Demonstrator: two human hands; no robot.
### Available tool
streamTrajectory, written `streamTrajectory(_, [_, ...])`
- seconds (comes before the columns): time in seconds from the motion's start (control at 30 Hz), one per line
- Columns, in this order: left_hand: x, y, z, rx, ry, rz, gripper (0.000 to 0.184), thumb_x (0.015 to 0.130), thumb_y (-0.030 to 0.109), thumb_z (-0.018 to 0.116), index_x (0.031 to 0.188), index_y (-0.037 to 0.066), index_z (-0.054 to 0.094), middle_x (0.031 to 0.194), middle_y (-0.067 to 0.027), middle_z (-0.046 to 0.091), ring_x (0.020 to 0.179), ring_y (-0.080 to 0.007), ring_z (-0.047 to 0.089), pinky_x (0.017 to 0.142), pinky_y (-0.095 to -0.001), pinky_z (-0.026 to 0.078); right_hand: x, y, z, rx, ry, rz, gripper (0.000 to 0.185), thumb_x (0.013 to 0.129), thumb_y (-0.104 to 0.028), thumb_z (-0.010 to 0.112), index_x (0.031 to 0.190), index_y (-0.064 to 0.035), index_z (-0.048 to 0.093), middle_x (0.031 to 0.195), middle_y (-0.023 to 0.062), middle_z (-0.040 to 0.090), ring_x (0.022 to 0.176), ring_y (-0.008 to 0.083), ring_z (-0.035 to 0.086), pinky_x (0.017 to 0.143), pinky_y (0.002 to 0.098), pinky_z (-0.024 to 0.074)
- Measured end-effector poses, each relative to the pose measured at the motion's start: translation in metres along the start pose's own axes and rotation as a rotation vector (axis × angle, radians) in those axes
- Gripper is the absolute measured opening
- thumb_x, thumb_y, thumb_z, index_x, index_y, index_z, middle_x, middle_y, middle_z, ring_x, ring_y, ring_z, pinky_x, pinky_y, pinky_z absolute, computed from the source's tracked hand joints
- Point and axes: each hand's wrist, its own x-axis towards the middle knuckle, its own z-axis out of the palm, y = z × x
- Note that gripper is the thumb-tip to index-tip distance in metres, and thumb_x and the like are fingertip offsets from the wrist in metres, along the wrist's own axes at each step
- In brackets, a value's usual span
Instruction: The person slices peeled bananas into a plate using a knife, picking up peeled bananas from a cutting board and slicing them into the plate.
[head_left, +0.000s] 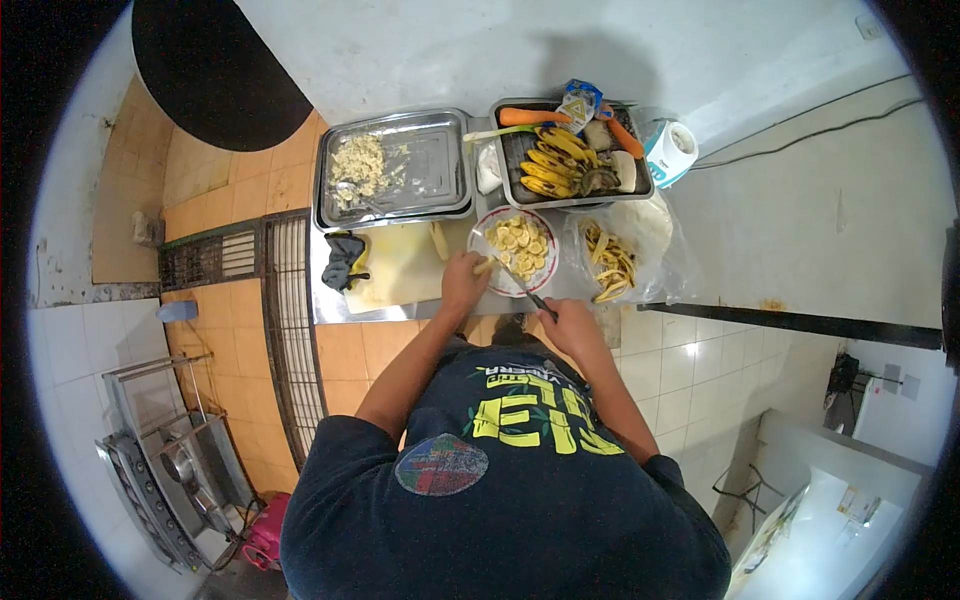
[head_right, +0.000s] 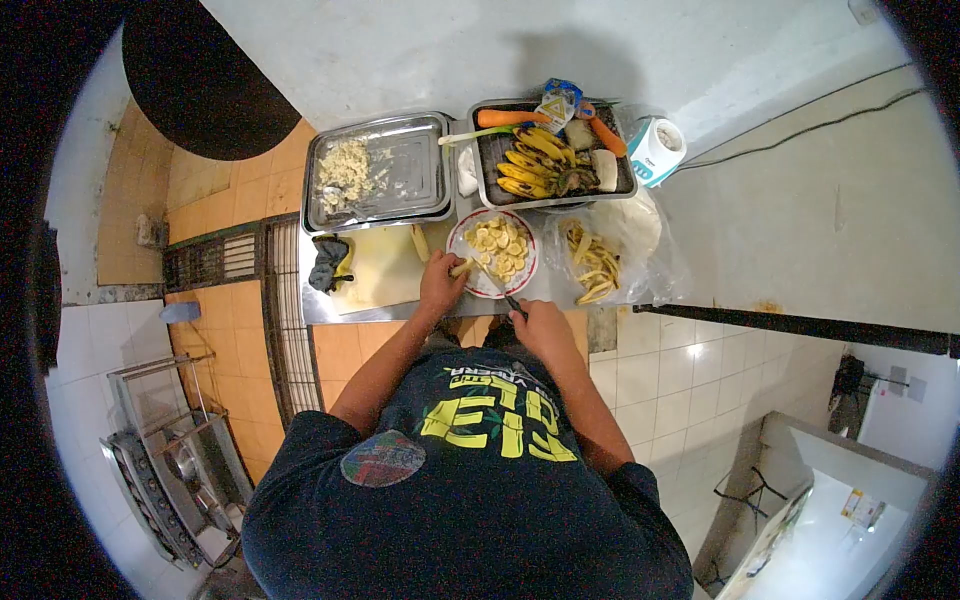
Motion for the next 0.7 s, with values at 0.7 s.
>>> streamTrajectory(0.7, [0.000,0.001,-0.001,-0.002,0.039,0.051,0.022,0.077,0.012,0.077,0.093,0.001,0.067,0.093,-0.0192,0.059,0.087,-0.0401,0.061,0.075,-0.0467,0.050,0.018,0.036,0.034,0.044,-0.101,0.000,0.034,0.095,-0.028,0.063,0.106,0.0029,0.072,0.060,0.0209,0.063,0.050,0.0294,0.065,0.054,0.0420,0.0524])
